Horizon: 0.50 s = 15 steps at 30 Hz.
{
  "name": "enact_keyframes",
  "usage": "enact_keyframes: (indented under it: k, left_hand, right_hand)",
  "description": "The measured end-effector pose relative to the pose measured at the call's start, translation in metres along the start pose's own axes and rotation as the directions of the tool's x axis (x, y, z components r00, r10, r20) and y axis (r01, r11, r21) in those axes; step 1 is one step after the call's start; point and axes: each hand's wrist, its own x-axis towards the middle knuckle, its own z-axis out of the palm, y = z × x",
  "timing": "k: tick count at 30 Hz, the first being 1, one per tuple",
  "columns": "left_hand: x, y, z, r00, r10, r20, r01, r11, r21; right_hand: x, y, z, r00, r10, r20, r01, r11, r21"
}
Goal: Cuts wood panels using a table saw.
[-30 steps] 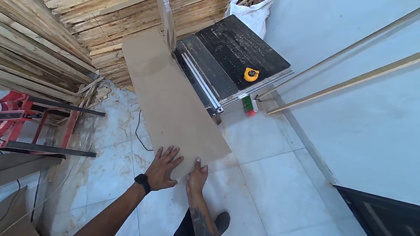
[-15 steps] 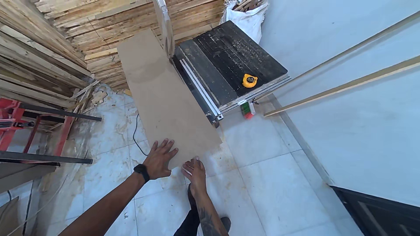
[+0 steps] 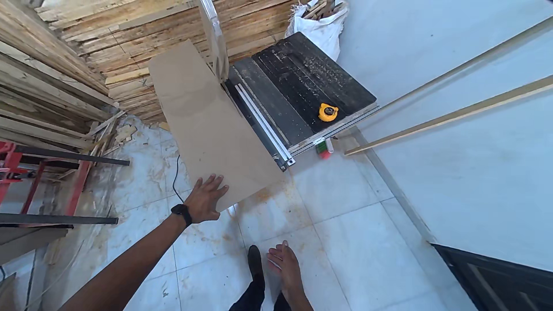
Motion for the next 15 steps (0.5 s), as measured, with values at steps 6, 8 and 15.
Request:
enact_keyframes:
  k: [6,8,15]
  left_hand:
    - [0.011,-0.023,-0.016,0.999,0.011,0.05,-0.013,1.0,0.022]
    - [0.013,-0.027,-0.019,0.998,0.014,0.062,-0.017,0.999,0.033]
    - [0.026,-0.047,-0.026,0.998,0.008,0.063,-0.009,1.0,0.026]
  right_hand:
    - [0.008,-0.009,-0.021,0.999,-0.022,-0.035,0.02,0.999,-0.031]
    - [0.01,-0.01,-0.023,0.999,-0.024,-0.047,0.022,0.999,-0.034]
    - [0.016,-0.016,-0.021,0.999,-0.014,-0.048,0.012,0.999,-0.034]
